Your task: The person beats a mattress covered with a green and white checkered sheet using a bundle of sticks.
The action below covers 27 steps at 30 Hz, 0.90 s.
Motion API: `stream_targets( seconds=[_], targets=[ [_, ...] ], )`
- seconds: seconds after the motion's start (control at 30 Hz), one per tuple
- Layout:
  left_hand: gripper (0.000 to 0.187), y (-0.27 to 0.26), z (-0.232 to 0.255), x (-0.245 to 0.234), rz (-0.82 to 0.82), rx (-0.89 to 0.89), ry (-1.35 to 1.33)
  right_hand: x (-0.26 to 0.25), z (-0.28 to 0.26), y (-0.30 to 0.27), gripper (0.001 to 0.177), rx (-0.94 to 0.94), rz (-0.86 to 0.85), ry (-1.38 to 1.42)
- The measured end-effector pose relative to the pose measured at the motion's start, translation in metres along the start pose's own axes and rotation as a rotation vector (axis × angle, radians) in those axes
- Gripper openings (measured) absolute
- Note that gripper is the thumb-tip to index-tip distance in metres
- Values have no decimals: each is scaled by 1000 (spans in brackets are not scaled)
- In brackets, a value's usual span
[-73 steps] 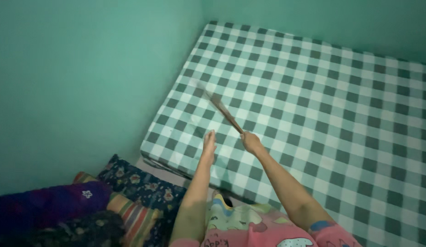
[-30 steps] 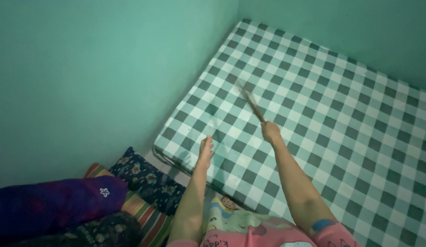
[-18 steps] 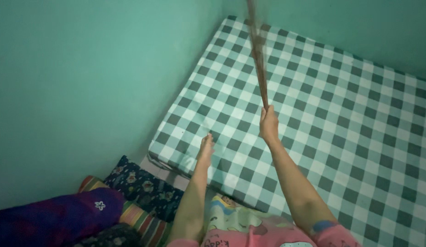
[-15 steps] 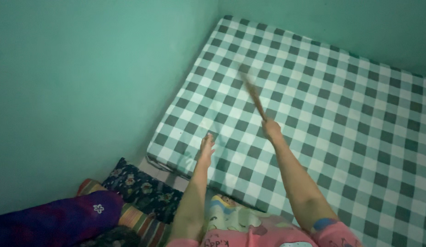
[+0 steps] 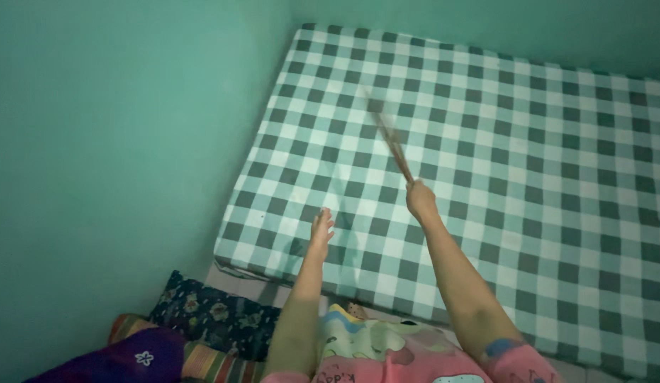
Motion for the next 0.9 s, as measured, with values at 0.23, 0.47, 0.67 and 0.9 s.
stream_targets(
  seconds=[0.23, 0.47, 0.67, 0.9],
  targets=[
    [78, -3, -14, 22, -37, -31, 36, -51, 11, -42, 33, 99, 111, 171],
    [77, -12, -37, 63, -68, -60, 55, -45, 89, -26, 34, 107, 42, 29],
    [74, -13, -44, 105, -105, -61, 124, -53, 127, -52, 32, 134, -24, 22],
    [75, -28, -69, 156, -183, -46, 193, -166, 114, -81, 28, 88, 340, 228]
  ],
)
Point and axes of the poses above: each hand's wrist, its own y-axis towards the middle knuckle, its own x-axis out of the palm, z = x × y, the point moved 9 cm from there along y, towards the middle knuckle, and after that the axes turned 9 degrees about -y, right-handed, at the moved point
